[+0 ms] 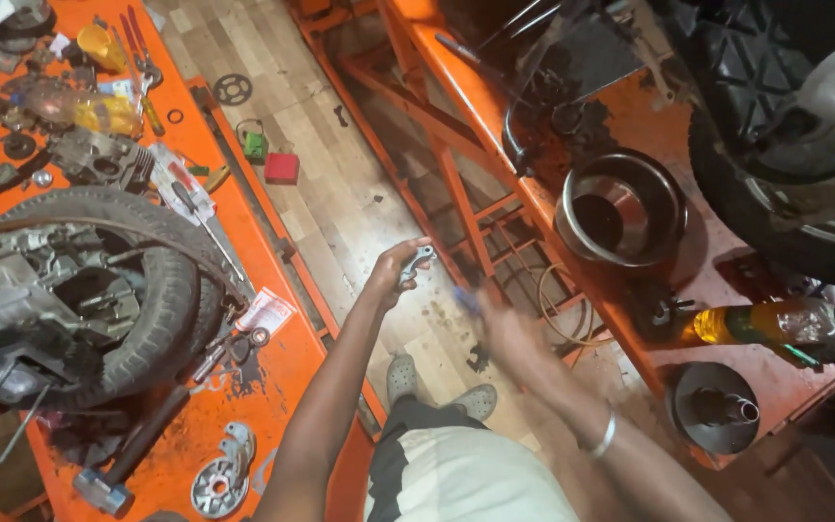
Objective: The person pours liquid from a plastic bottle into a metal bowl and scrubs a brake drum and other scooter parts with a brush, working the parts in the bowl by hand. They then place the cleaned drum and small components on the orange lift table.
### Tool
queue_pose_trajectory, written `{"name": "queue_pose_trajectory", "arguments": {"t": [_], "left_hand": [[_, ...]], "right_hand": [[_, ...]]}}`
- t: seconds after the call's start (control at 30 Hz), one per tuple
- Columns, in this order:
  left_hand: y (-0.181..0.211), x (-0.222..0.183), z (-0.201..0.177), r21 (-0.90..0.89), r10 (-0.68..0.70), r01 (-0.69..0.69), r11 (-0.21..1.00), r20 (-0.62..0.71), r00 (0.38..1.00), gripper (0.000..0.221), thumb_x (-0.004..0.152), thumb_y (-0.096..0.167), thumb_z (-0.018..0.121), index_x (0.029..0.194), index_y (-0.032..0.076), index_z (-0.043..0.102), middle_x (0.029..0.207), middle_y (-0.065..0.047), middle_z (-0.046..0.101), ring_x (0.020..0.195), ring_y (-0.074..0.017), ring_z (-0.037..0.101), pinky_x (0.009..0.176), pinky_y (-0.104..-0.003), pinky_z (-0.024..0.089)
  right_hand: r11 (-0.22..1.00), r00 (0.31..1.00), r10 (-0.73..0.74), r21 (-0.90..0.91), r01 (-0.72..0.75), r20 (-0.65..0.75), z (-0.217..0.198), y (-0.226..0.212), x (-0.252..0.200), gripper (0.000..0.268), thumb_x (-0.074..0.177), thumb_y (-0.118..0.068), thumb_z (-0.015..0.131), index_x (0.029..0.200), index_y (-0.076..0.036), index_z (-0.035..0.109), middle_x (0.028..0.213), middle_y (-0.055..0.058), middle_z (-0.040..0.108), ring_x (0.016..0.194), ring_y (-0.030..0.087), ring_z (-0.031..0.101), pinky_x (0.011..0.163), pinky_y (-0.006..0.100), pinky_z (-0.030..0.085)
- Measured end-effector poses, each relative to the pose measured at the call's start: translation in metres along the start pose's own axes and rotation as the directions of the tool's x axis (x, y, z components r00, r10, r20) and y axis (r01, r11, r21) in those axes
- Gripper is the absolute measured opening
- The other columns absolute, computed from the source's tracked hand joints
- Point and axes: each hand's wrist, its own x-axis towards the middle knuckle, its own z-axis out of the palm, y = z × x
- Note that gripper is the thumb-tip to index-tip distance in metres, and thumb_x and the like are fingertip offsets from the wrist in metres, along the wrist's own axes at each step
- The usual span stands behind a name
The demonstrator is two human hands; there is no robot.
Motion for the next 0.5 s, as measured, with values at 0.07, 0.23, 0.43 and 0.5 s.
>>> {"name": "queue_pose_trajectory", "arguments": {"t": [0.07, 0.23, 0.43, 0.5], "left_hand": [[-0.01, 0.015, -0.002, -0.043, -0.013, 0.014, 0.999, 0.017, 1.0, 0.035, 0.1, 0.026, 0.055, 0.129, 0.013, 0.069, 0.092, -0.008, 0.07, 0.055, -0.007, 0.044, 0.045, -0.02, 0.035], [-0.02, 0.028, -0.005, -0.109, -0.064, 0.069, 0.992, 0.043, 0.997, 0.035, 0.102, 0.024, 0.051, 0.129, 0.007, 0.066, 0.085, -0.008, 0.067, 0.051, -0.0058, 0.038, 0.043, -0.02, 0.034], [-0.03, 0.049, -0.012, -0.251, -0.117, 0.141, 0.958, 0.105, 0.987, 0.032, 0.102, 0.024, 0.05, 0.123, 0.004, 0.064, 0.082, -0.009, 0.065, 0.05, -0.0071, 0.038, 0.041, -0.021, 0.032], [-0.03, 0.04, -0.011, -0.259, -0.097, 0.138, 0.956, 0.165, 0.982, 0.031, 0.101, 0.023, 0.05, 0.12, 0.003, 0.064, 0.082, -0.009, 0.065, 0.049, -0.0074, 0.037, 0.04, -0.021, 0.031]], "right_hand": [[0.886, 0.819, -0.462, -0.203, 0.416, -0.34, 0.035, 0.022, 0.003, 0.041, 0.094, -0.033, 0.056, 0.124, -0.005, 0.051, 0.062, 0.017, 0.062, 0.047, 0.033, 0.061, 0.043, 0.051, 0.05], [0.999, 0.995, -0.05, -0.022, 0.048, -0.082, -0.023, 0.004, 0.0, 0.037, 0.104, -0.029, 0.046, 0.132, -0.005, 0.043, 0.059, 0.014, 0.061, 0.047, 0.031, 0.061, 0.042, 0.047, 0.053], [0.999, 0.999, -0.007, 0.046, 0.009, -0.038, -0.043, -0.01, -0.014, 0.03, 0.106, -0.029, 0.043, 0.127, -0.008, 0.045, 0.06, 0.011, 0.059, 0.045, 0.026, 0.057, 0.04, 0.043, 0.051], [0.997, 0.999, -0.046, 0.057, 0.048, -0.023, -0.026, -0.013, -0.022, 0.029, 0.106, -0.03, 0.043, 0.125, -0.009, 0.046, 0.058, 0.009, 0.058, 0.043, 0.023, 0.055, 0.038, 0.041, 0.05]]}}
